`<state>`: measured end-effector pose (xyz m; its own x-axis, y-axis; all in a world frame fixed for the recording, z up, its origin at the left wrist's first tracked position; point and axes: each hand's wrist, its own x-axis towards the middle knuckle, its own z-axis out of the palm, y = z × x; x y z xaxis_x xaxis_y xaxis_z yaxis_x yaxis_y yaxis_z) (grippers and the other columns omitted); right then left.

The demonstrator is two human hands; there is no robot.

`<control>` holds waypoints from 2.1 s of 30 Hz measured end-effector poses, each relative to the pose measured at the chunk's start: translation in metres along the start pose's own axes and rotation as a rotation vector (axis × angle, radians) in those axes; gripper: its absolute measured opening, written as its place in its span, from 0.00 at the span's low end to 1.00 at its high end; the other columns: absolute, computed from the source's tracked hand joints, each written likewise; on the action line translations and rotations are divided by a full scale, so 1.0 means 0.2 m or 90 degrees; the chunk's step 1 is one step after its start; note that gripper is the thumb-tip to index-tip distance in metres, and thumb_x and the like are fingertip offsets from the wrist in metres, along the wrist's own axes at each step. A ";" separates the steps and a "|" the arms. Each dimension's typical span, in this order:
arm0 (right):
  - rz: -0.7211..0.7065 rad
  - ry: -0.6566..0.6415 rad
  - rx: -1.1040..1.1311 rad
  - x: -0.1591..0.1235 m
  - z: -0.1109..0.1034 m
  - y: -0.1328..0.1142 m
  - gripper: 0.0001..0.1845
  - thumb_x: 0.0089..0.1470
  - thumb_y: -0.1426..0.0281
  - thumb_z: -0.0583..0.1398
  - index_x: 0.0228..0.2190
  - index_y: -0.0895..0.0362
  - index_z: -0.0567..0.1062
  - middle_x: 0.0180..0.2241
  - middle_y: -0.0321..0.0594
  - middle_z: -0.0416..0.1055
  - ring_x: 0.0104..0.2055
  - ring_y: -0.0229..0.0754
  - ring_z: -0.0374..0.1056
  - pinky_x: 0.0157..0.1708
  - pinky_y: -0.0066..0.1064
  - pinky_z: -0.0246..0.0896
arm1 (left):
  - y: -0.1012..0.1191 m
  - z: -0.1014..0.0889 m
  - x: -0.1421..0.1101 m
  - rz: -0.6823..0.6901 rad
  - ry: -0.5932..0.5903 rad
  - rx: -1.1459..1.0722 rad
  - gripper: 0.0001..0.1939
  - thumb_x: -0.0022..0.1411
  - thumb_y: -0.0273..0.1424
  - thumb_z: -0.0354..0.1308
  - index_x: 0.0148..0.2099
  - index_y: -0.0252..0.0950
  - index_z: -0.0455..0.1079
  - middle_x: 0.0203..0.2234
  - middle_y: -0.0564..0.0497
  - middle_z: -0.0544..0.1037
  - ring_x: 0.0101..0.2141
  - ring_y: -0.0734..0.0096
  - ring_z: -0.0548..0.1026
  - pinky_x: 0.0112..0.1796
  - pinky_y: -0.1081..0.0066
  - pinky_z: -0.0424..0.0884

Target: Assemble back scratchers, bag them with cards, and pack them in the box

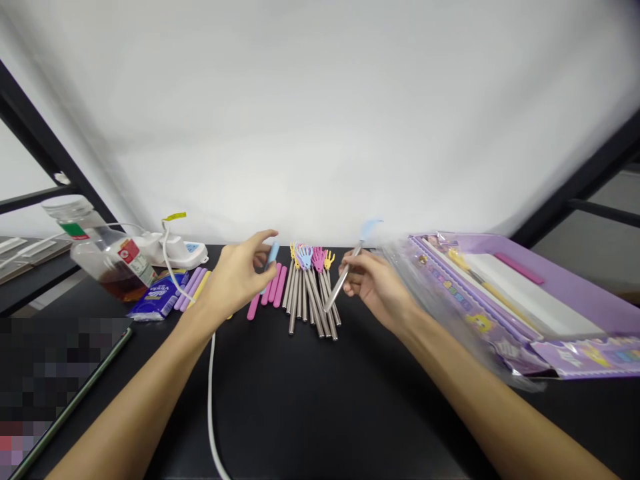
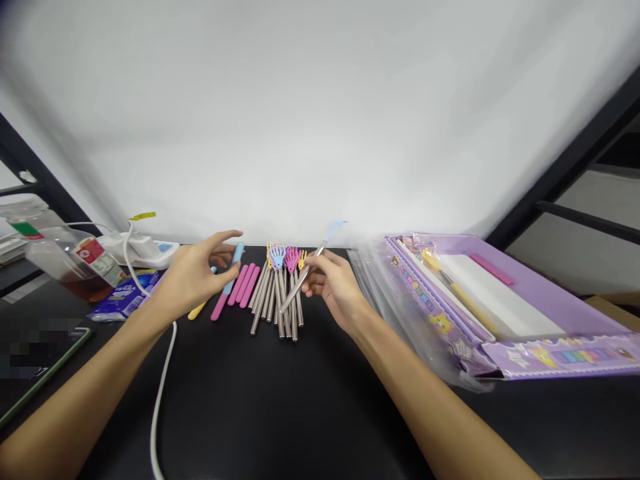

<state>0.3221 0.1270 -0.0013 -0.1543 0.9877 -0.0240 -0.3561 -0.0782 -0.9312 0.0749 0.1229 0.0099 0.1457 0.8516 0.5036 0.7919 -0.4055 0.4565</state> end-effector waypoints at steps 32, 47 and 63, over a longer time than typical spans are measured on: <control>-0.252 -0.075 -0.026 -0.02 -0.05 -0.02 0.24 0.56 0.61 0.59 0.12 0.55 0.66 0.11 0.35 0.59 0.13 0.34 0.53 0.13 0.29 0.42 | 0.17 0.10 -0.10 0.344 -0.012 -0.087 0.12 0.72 0.30 0.53 0.50 0.32 0.76 0.35 0.46 0.80 0.33 0.70 0.76 0.34 0.70 0.70; -0.198 0.030 -0.078 -0.03 -0.04 -0.10 0.19 0.52 0.61 0.68 0.19 0.56 0.70 0.09 0.23 0.48 0.11 0.27 0.40 0.15 0.26 0.49 | 0.20 0.10 -0.08 0.211 -0.056 -0.183 0.11 0.68 0.35 0.60 0.48 0.37 0.79 0.38 0.50 0.84 0.35 0.70 0.80 0.35 0.73 0.71; -0.143 -0.105 -0.349 -0.01 -0.27 -0.23 0.20 0.48 0.55 0.72 0.26 0.58 0.74 0.18 0.38 0.73 0.17 0.38 0.68 0.18 0.29 0.65 | 0.14 0.11 -0.08 0.290 0.054 -0.144 0.08 0.65 0.33 0.64 0.43 0.34 0.80 0.32 0.49 0.84 0.30 0.71 0.80 0.33 0.73 0.73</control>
<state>0.3886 0.1351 0.0212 -0.2864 0.9347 0.2103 0.1233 0.2536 -0.9594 0.1073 0.1062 -0.0012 0.3900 0.5464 0.7412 0.5101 -0.7983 0.3201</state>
